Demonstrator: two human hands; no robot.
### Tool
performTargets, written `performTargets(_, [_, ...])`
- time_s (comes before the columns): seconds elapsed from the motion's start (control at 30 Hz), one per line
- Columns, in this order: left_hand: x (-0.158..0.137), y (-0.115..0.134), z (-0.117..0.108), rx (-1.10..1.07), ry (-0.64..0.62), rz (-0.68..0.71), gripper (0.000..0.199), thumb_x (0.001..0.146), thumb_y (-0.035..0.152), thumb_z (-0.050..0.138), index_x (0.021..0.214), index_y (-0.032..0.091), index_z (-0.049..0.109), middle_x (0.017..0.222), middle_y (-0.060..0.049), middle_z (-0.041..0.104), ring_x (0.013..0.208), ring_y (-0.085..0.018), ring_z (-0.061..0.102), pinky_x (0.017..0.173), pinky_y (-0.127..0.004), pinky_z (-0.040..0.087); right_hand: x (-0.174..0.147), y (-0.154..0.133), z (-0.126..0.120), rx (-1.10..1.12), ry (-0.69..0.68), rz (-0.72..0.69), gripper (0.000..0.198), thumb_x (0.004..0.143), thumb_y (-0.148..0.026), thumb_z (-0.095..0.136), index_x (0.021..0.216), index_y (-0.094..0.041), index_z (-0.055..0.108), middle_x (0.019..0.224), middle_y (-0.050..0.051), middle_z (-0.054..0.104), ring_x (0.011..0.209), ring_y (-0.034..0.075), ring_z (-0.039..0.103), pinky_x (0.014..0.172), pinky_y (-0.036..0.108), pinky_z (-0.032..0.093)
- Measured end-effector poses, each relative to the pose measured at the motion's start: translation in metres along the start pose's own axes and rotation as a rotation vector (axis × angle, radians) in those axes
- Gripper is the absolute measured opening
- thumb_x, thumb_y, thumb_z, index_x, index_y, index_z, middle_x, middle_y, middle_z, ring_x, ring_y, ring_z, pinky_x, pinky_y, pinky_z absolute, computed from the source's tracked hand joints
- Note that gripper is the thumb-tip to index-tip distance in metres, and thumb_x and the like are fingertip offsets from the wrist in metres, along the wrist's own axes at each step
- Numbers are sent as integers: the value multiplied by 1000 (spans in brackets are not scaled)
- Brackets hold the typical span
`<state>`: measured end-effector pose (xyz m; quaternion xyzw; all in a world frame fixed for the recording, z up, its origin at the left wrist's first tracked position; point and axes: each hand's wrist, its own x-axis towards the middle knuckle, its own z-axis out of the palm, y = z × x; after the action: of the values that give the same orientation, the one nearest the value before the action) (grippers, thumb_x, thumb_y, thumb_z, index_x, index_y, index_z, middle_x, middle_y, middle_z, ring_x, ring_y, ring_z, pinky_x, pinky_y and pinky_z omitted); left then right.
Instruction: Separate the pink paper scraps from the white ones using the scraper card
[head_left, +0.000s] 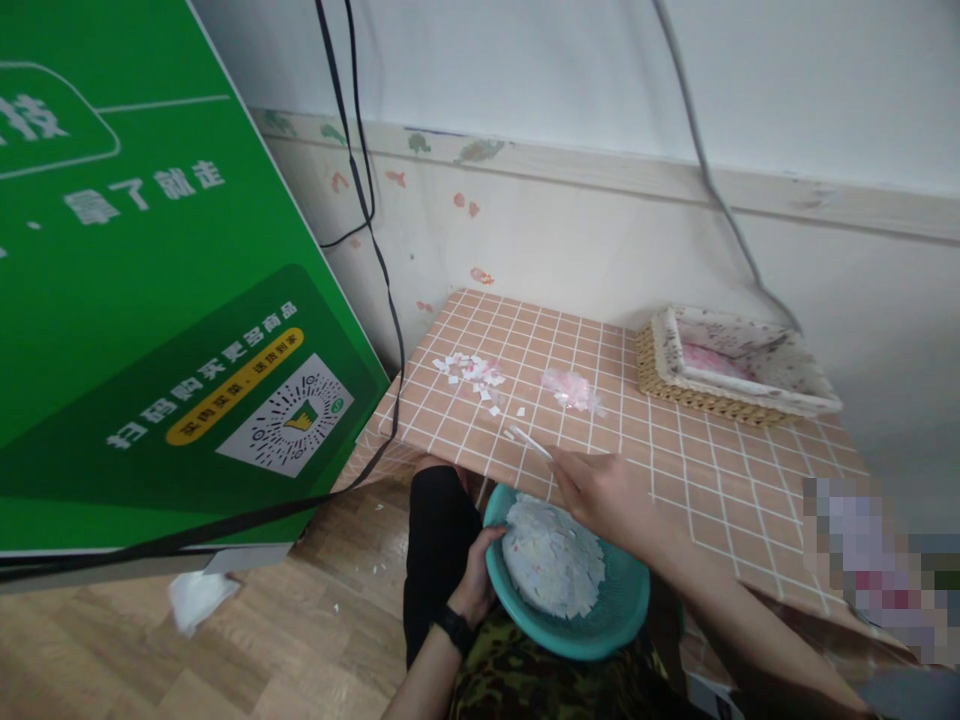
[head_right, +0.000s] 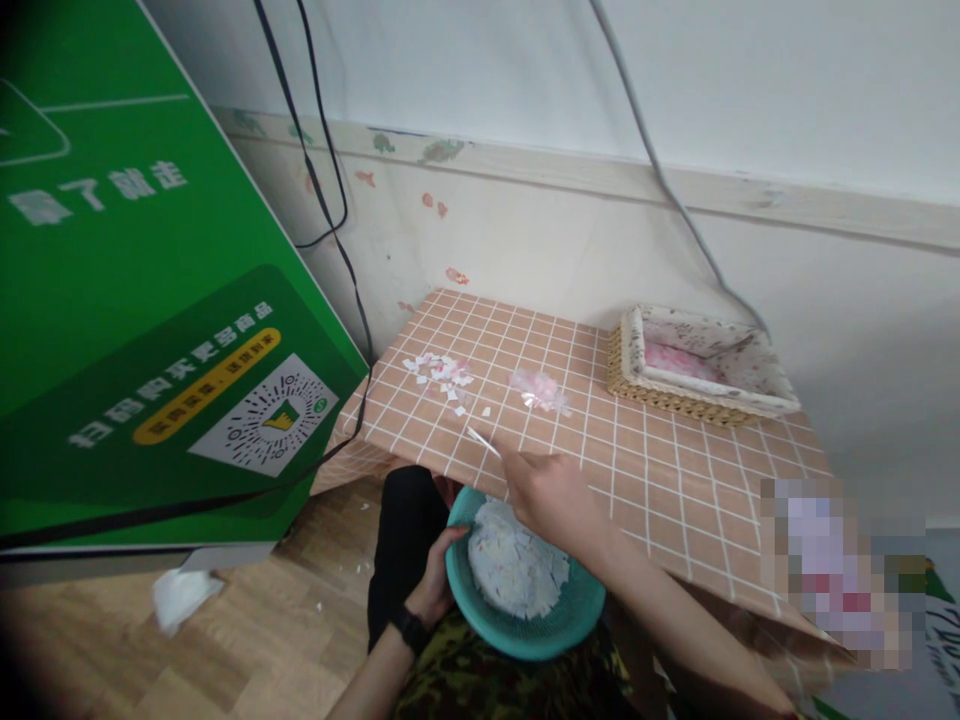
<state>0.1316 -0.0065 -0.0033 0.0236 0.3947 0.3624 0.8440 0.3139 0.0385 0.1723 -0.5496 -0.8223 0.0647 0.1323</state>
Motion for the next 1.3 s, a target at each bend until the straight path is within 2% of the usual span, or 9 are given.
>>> performTargets(0.1, [1, -4, 8, 16, -14, 3, 31, 67, 32, 65, 89, 11, 69, 84, -11, 74, 93, -34, 64, 89, -46, 41, 6, -24, 2, -30, -31, -27, 34, 85, -12, 42, 115, -11, 56, 77, 8, 67, 62, 16, 59, 55, 28, 36])
performTargets(0.3, [2, -11, 11, 25, -11, 37, 33, 65, 37, 66, 85, 11, 70, 83, -11, 74, 94, -35, 63, 86, -45, 42, 26, -61, 9, 319, -40, -161, 24, 91, -21, 39, 100, -19, 62, 73, 3, 67, 61, 13, 59, 57, 24, 39])
performTargets(0.4, [2, -13, 9, 22, -26, 6, 35, 65, 36, 66, 88, 11, 70, 84, -12, 74, 94, -34, 63, 88, -44, 41, 27, -43, 10, 304, 79, -41, 28, 93, -23, 37, 96, -18, 64, 70, 4, 67, 60, 13, 59, 57, 24, 39])
performTargets(0.5, [3, -14, 7, 10, -44, -21, 36, 69, 36, 63, 92, 9, 69, 84, -12, 74, 92, -31, 64, 90, -42, 40, 25, -8, 6, 173, 227, 114, 29, 93, -26, 40, 104, -18, 65, 73, 5, 69, 62, 15, 61, 57, 24, 39])
performTargets(0.6, [3, -15, 7, -1, -46, -46, 36, 71, 36, 62, 92, 8, 69, 81, -11, 74, 89, -31, 64, 88, -42, 41, 23, 19, 1, -5, 232, 186, 28, 91, -28, 42, 98, -18, 67, 66, 5, 67, 55, 15, 59, 51, 24, 34])
performTargets(0.77, [1, -10, 8, 13, -32, -6, 33, 71, 35, 63, 90, 9, 70, 81, -10, 74, 88, -30, 65, 87, -41, 41, 22, 17, 1, -117, 147, 130, 28, 91, -26, 40, 105, -18, 64, 64, 5, 67, 52, 15, 57, 50, 25, 29])
performTargets(1.0, [0, 14, -7, 111, 2, 89, 31, 69, 35, 66, 87, 10, 72, 78, -9, 74, 85, -29, 65, 88, -42, 41, 22, 14, 6, -26, 112, 98, 30, 92, -24, 39, 110, -18, 63, 72, 5, 69, 59, 15, 60, 54, 25, 34])
performTargets(1.13, [1, 16, -8, 116, -8, 39, 29, 69, 34, 65, 85, 10, 72, 77, -9, 75, 83, -29, 66, 87, -41, 42, 41, 23, -1, -41, 134, 102, 31, 93, -27, 39, 106, -20, 66, 73, 6, 69, 61, 15, 60, 56, 26, 35])
performTargets(1.3, [-1, 13, -7, 80, -31, -12, 32, 71, 34, 65, 89, 8, 71, 80, -12, 75, 87, -31, 66, 87, -41, 42, 73, 25, -17, -114, 32, 6, 26, 90, -26, 44, 97, -22, 69, 70, 5, 66, 63, 15, 57, 58, 26, 32])
